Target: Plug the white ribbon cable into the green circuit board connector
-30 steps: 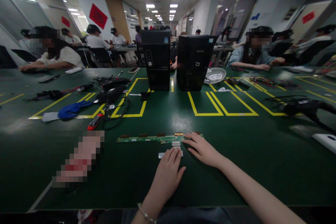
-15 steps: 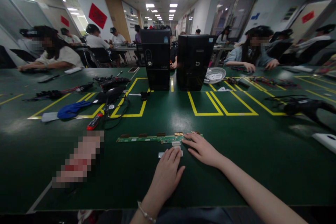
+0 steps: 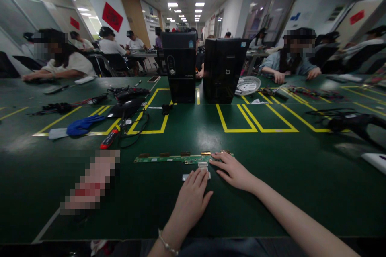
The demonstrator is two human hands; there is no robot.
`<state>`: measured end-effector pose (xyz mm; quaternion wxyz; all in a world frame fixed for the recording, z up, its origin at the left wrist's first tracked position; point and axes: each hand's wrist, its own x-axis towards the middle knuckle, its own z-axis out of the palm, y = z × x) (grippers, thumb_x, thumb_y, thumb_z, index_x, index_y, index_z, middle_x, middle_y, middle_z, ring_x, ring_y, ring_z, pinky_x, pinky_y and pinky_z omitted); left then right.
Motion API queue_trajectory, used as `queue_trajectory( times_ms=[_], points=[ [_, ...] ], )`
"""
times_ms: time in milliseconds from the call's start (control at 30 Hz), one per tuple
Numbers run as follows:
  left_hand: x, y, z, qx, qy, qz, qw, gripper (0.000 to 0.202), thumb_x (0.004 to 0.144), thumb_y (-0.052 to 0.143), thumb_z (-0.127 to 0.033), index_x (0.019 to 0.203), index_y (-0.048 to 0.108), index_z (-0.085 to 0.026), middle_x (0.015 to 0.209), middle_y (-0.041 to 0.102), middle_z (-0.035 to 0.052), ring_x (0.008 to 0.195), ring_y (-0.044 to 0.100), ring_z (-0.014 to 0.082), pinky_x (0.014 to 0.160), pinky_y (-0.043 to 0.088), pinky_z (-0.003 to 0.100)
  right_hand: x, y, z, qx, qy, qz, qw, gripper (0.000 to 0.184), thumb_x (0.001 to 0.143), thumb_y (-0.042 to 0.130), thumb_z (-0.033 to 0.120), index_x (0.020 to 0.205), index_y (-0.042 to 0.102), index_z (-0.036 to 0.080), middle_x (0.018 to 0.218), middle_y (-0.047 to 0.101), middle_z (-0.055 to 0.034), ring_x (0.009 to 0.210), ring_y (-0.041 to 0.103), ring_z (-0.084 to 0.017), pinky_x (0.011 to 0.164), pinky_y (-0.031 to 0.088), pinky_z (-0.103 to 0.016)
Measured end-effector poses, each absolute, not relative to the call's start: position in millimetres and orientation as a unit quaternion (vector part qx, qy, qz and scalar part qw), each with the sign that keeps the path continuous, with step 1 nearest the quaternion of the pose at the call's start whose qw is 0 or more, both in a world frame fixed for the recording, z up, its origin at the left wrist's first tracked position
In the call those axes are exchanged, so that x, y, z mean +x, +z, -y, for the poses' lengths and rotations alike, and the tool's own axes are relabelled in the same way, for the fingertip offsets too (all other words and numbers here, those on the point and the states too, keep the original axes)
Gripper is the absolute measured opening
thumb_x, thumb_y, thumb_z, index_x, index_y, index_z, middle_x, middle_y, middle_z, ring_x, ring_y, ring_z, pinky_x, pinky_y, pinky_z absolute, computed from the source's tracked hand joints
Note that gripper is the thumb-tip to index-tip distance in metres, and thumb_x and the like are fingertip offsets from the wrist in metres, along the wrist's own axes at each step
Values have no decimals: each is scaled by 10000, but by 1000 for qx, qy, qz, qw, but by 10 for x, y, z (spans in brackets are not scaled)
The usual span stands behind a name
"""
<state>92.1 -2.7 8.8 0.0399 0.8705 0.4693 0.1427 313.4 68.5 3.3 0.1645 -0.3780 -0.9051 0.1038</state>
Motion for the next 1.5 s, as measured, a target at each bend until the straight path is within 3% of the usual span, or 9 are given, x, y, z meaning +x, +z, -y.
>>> queue_trajectory(
  times_ms=[833,1167,1500],
  points=[
    [759,140,-76,891,125,-435,46,420,980,470,-366,1367,490,-202,1406,540,59,1308,470,225,1109,353,462,3141,53,-678,-373,107,906,167,437,949,461,290,1384,499,280,1436,457,-77,1365,358,-233,1126,304,-506],
    [830,122,-28,878,128,-459,48,441,971,483,-372,1363,499,-171,1418,527,86,1309,469,260,1104,355,475,3132,56,-677,-371,107,908,162,428,948,457,279,1373,511,271,1440,451,-72,1369,350,-233,1133,296,-503],
    [687,134,-156,902,120,-413,41,398,989,443,-338,1369,482,-225,1398,546,50,1300,477,206,1105,351,433,3137,67,-674,-371,112,908,161,430,956,448,305,1383,500,280,1439,451,-67,1369,348,-232,1131,299,-503]
  ],
)
